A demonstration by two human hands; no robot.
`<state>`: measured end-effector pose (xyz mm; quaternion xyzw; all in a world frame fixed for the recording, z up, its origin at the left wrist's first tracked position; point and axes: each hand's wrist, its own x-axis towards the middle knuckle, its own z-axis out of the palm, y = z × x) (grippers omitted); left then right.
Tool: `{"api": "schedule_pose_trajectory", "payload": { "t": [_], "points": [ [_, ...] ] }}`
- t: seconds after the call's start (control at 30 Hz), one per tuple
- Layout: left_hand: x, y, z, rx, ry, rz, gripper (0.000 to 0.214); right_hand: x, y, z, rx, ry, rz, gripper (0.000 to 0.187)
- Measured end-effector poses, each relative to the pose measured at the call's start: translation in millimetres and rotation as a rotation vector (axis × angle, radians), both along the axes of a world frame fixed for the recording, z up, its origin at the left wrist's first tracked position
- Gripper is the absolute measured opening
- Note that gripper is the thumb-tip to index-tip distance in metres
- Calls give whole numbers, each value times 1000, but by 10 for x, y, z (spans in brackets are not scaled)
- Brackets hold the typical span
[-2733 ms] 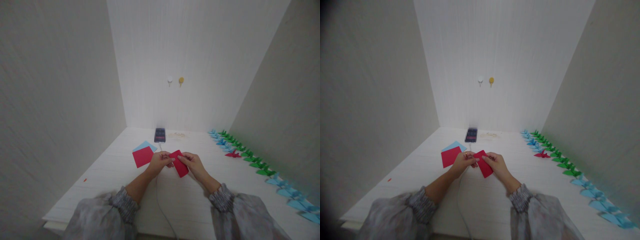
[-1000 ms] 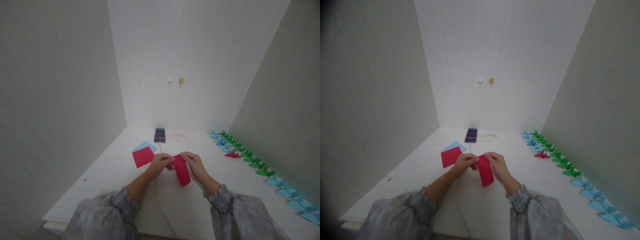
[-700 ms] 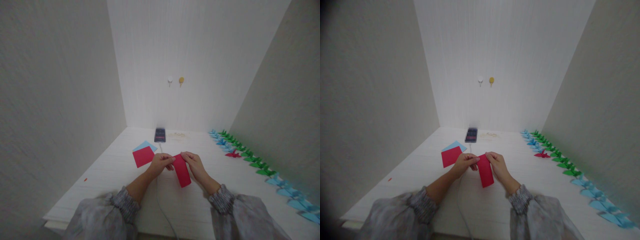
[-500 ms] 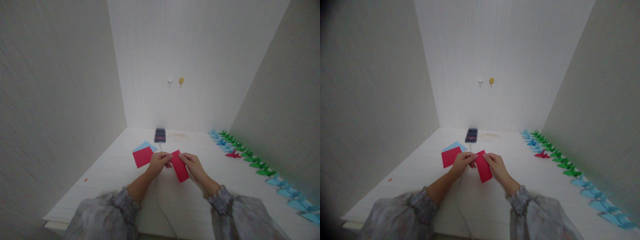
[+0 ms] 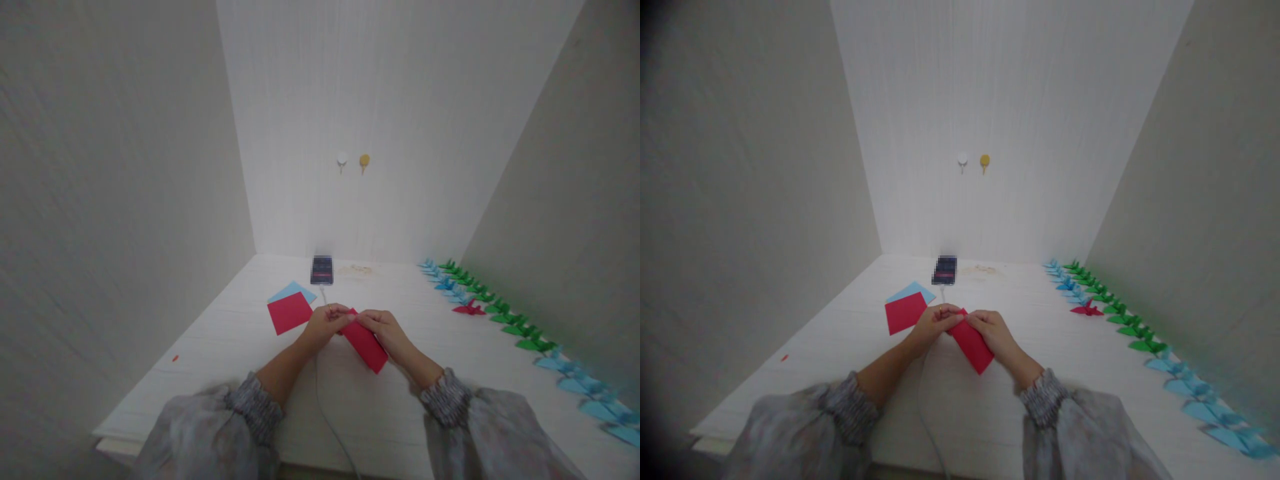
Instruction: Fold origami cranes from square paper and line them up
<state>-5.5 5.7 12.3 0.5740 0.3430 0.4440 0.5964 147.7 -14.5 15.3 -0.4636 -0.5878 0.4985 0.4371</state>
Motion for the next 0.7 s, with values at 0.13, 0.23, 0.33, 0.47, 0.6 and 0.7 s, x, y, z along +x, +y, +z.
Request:
{"api": "schedule_pose_trajectory", "payload": {
  "t": [0.13, 0.23, 0.33, 0.47, 0.6, 0.7],
  "points": [
    [4, -13, 11, 13, -16, 6, 23, -19, -7, -35, -31, -45, 61, 23],
    [-8, -5, 7, 12, -8, 38, 20, -20, -1, -51, -29, -63, 84, 24],
    [-27, 23, -14, 11, -38, 80, 19, -12, 22, -65, -12, -50, 97, 26],
    [-61, 67, -44, 26, -61, 171, 21, 3, 57, -71, -6, -4, 93, 26],
    [-86, 92, -37, -5, -85, 235, 21, 16, 62, -26, -10, 24, 91, 24],
    [-100, 105, -23, -53, -133, 282, 21, 28, 59, 25, 18, 34, 70, 24]
  ]
}}
